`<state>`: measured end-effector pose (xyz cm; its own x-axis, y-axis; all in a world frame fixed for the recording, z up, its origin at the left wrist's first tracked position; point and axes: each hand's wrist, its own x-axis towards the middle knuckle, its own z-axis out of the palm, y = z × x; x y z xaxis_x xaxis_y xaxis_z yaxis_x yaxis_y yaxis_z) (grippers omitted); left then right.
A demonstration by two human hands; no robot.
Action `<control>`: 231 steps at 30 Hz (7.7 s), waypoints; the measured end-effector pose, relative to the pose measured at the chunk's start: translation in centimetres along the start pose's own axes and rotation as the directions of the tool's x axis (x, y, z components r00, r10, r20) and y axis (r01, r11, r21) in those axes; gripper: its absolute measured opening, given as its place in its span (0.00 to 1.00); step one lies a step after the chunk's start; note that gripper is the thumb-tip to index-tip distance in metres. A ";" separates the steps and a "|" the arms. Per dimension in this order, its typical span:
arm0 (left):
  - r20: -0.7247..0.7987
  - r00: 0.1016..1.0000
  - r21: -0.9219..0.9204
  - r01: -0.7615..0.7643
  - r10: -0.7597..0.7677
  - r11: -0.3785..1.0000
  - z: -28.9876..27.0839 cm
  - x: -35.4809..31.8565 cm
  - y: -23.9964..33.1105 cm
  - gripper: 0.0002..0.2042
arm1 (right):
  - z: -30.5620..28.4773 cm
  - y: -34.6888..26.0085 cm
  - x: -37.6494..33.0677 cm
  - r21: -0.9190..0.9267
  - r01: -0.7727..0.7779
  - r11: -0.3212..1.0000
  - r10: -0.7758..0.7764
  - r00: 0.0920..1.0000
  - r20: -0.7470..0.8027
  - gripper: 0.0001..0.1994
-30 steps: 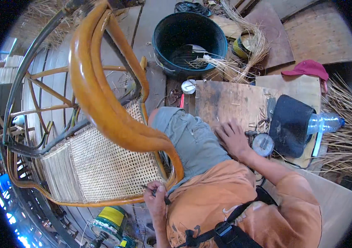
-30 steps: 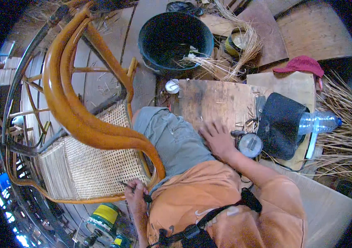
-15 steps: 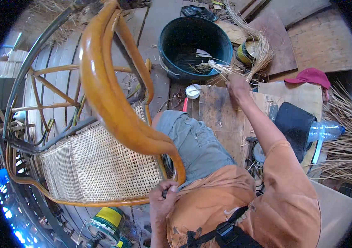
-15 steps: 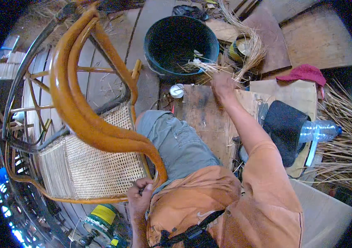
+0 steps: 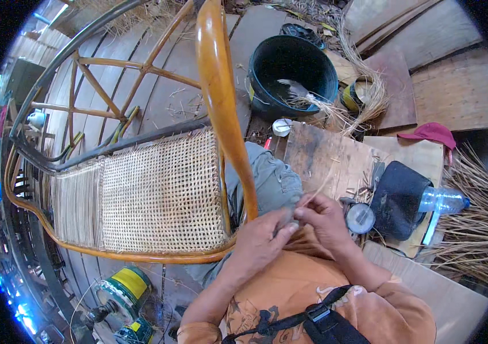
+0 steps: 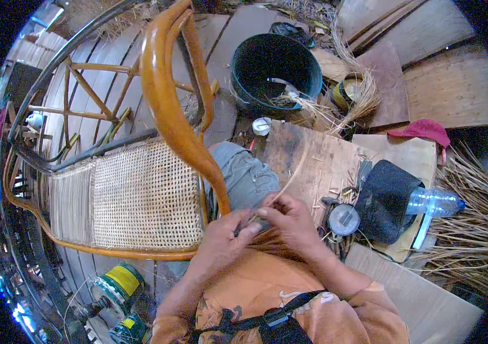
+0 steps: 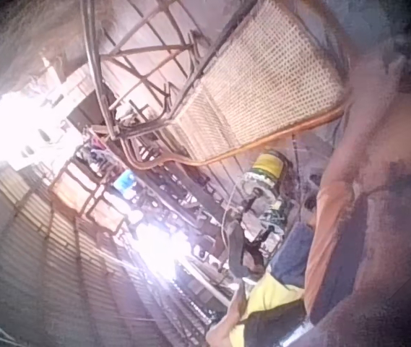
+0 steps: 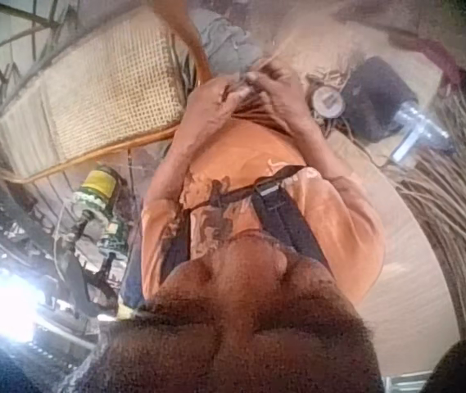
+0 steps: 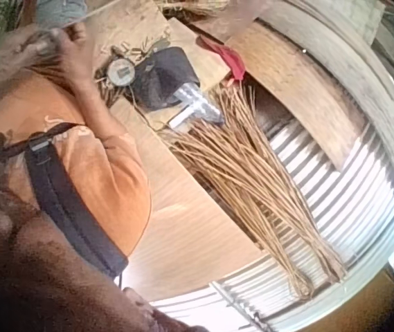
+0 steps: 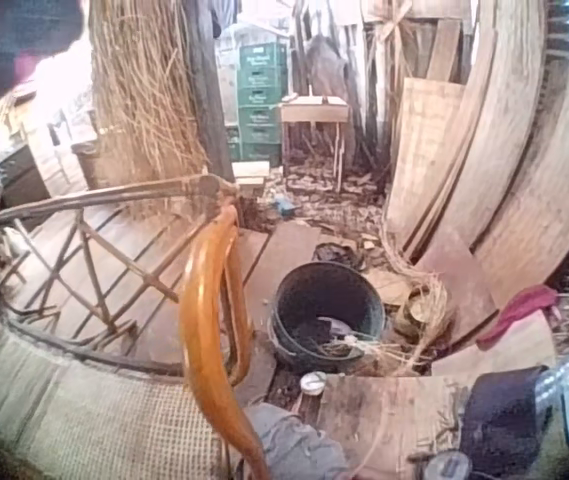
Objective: Weaving rattan strands into a furniture frame to create a seat.
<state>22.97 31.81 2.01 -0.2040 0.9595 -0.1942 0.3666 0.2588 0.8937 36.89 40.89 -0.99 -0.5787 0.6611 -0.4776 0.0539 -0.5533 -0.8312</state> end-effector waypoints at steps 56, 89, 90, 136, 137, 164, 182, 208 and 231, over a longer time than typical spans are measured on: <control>-0.541 0.489 -0.093 0.774 -0.684 0.627 -16.5 -21.0 -21.6 0.13 | 10.4 10.6 25.6 -0.767 -0.203 0.609 0.191 0.976 -0.107 0.07; -0.173 0.922 -0.212 0.310 -0.347 0.927 -8.4 -11.1 -5.4 0.09 | 11.9 -0.8 1.2 -0.669 0.554 0.496 0.284 0.624 0.728 0.11; -0.179 0.918 -0.208 0.316 -0.354 0.926 -8.0 -10.3 -5.0 0.09 | 11.0 -2.2 1.1 -0.702 0.558 0.442 0.304 0.644 0.702 0.11; 0.075 0.800 0.749 0.348 -0.595 0.564 -13.1 11.0 -16.3 0.12 | 10.6 6.9 25.2 -0.790 0.614 0.005 0.267 0.760 0.593 0.09; 0.071 0.798 0.749 0.353 -0.598 0.561 -13.1 10.9 -16.6 0.12 | 11.2 6.9 25.3 -0.786 0.618 0.008 0.268 0.756 0.597 0.09; 0.109 0.850 0.790 0.241 -0.515 0.564 -13.8 10.1 -15.9 0.10 | 11.4 5.8 25.3 -0.837 0.434 0.334 0.424 0.723 0.545 0.12; 0.027 0.927 0.733 0.236 -0.374 0.638 -12.2 7.7 -18.0 0.08 | 12.2 5.1 25.1 -0.841 0.505 0.195 0.387 0.748 0.539 0.11; -0.185 0.667 0.568 0.672 -0.722 0.475 -16.1 1.0 -16.8 0.18 | 14.0 7.0 26.3 -0.353 0.922 -0.160 0.358 0.388 0.850 0.05; 0.098 0.831 0.787 0.272 -0.547 0.554 -13.2 8.5 -17.0 0.10 | 13.8 5.8 25.7 -0.722 0.627 0.292 0.412 0.599 0.686 0.06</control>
<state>3.02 34.11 -9.51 -0.2812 0.6666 -0.6903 0.8618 0.4919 0.1239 11.12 47.73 -14.19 -0.8833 -0.1793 -0.4331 0.2411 0.6186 -0.7478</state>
